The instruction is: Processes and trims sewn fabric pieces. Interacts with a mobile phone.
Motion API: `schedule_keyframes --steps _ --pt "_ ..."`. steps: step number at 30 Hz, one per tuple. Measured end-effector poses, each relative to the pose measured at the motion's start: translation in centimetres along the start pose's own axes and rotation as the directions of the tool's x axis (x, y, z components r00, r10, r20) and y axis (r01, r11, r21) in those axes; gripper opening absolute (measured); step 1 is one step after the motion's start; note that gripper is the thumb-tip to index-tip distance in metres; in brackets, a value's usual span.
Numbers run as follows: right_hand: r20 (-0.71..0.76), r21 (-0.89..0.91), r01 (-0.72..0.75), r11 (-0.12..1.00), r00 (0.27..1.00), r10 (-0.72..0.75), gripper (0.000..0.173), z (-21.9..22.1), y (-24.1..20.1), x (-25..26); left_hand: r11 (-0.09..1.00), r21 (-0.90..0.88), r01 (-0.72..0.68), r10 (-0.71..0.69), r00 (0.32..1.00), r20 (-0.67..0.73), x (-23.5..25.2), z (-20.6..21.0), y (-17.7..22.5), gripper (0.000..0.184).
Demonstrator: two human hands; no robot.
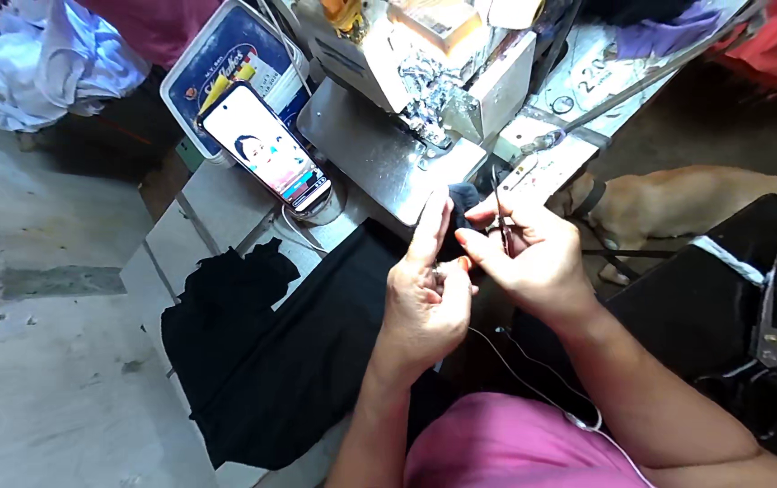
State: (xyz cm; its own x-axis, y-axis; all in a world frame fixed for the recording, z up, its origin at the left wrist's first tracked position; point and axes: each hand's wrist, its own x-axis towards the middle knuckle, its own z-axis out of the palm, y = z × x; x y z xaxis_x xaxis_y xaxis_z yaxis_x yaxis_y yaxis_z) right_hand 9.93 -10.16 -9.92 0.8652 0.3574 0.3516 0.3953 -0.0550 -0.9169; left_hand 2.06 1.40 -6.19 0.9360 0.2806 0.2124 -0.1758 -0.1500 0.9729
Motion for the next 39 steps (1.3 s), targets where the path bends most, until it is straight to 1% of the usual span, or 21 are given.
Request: schedule_keyframes --steps 2,3,5,7,10,13,16,19,22,25,26,28,30,31,32,33,34,35,36,37,39 --pt "0.022 0.001 0.025 1.000 0.999 -0.025 0.012 0.0 0.1 0.1 0.997 0.080 -0.009 0.010 1.000 -0.018 0.1 0.0 -0.2 0.059" --pt "0.036 0.006 0.041 0.999 0.999 -0.041 0.010 -0.1 0.0 0.1 0.988 0.151 -0.031 0.037 0.999 -0.035 0.2 0.0 -0.4 0.054" --pt "0.080 0.039 0.042 0.998 0.996 -0.045 0.010 -0.3 -0.5 0.2 0.940 0.326 -0.099 0.132 0.988 -0.080 0.7 -0.1 -0.8 0.044" --pt "0.109 0.080 0.021 0.997 0.994 -0.030 0.008 -0.5 -0.8 0.3 0.894 0.424 -0.143 0.198 0.976 -0.090 1.2 -0.5 -0.9 0.039" --pt "0.096 0.149 0.013 0.989 0.995 -0.027 0.008 -0.3 -0.4 0.2 0.874 0.449 -0.186 0.238 0.969 -0.062 1.7 -0.6 -1.0 0.037" --pt "0.113 0.189 -0.006 0.982 0.994 -0.016 0.019 -0.1 0.0 0.0 0.852 0.476 -0.218 0.283 0.957 -0.069 1.8 -0.5 -1.7 0.033" --pt "0.118 0.197 -0.020 0.980 0.993 -0.004 0.022 -0.1 0.1 0.1 0.783 0.577 -0.232 0.325 0.944 -0.061 1.7 -0.5 -2.0 0.031" --pt "0.098 0.186 -0.007 0.983 0.995 -0.011 0.021 0.1 0.1 0.0 0.700 0.673 -0.239 0.373 0.926 -0.059 1.8 -0.5 -2.3 0.023" --pt "0.086 0.140 0.051 0.989 0.994 -0.064 0.022 0.2 0.3 -0.2 0.648 0.736 -0.198 0.395 0.913 -0.102 1.8 -0.6 -2.5 0.012" --pt "0.092 0.052 0.092 0.994 0.991 -0.096 0.035 0.6 0.4 -0.7 0.630 0.755 -0.183 0.387 0.916 -0.101 1.8 -0.9 -2.1 0.007" --pt "0.076 0.027 0.101 0.995 0.992 -0.103 0.035 0.8 0.3 -0.8 0.623 0.757 -0.198 0.392 0.916 -0.084 1.7 -0.9 -1.9 0.007" --pt "0.024 -0.013 0.125 0.992 0.992 -0.125 0.027 1.0 0.3 -0.9 0.608 0.758 -0.234 0.391 0.920 -0.029 1.8 -1.0 -1.5 0.007" --pt "-0.002 -0.012 0.140 0.990 0.990 -0.140 0.021 0.9 0.3 -0.6 0.600 0.754 -0.267 0.395 0.919 0.012 1.8 -0.9 -1.3 0.008" --pt "0.011 0.021 0.115 0.993 0.993 -0.116 0.020 0.6 0.1 -0.4 0.617 0.737 -0.276 0.379 0.925 0.029 1.8 -1.0 -1.1 0.010" --pt "0.039 0.083 0.053 0.995 0.998 -0.056 0.019 0.2 -0.3 -0.2 0.654 0.709 -0.264 0.332 0.942 0.044 1.7 -1.3 -0.9 0.014" --pt "0.080 0.177 -0.046 0.983 0.996 0.032 0.017 -0.3 -0.7 0.1 0.709 0.670 -0.220 0.244 0.968 0.059 1.6 -1.6 -0.5 0.018" --pt "0.127 0.297 -0.166 0.940 0.983 0.134 0.018 -0.7 -1.0 0.4 0.780 0.609 -0.143 0.117 0.990 0.082 1.6 -2.2 0.0 0.021" --pt "0.168 0.410 -0.285 0.866 0.957 0.236 0.020 -1.0 -1.3 0.7 0.853 0.520 -0.042 -0.020 0.993 0.113 1.5 -2.8 0.5 0.021" --pt "0.195 0.488 -0.372 0.790 0.928 0.317 0.022 -1.4 -1.4 1.0 0.906 0.419 0.059 -0.127 0.982 0.138 1.6 -3.3 0.7 0.018" --pt "0.217 0.535 -0.426 0.730 0.904 0.368 0.023 -1.6 -1.5 1.1 0.941 0.312 0.133 -0.189 0.970 0.156 1.6 -3.6 0.7 0.015" --pt "0.249 0.580 -0.472 0.664 0.879 0.407 0.024 -1.9 -1.5 1.3 0.972 0.112 0.206 -0.222 0.962 0.158 1.6 -3.9 0.3 0.016"
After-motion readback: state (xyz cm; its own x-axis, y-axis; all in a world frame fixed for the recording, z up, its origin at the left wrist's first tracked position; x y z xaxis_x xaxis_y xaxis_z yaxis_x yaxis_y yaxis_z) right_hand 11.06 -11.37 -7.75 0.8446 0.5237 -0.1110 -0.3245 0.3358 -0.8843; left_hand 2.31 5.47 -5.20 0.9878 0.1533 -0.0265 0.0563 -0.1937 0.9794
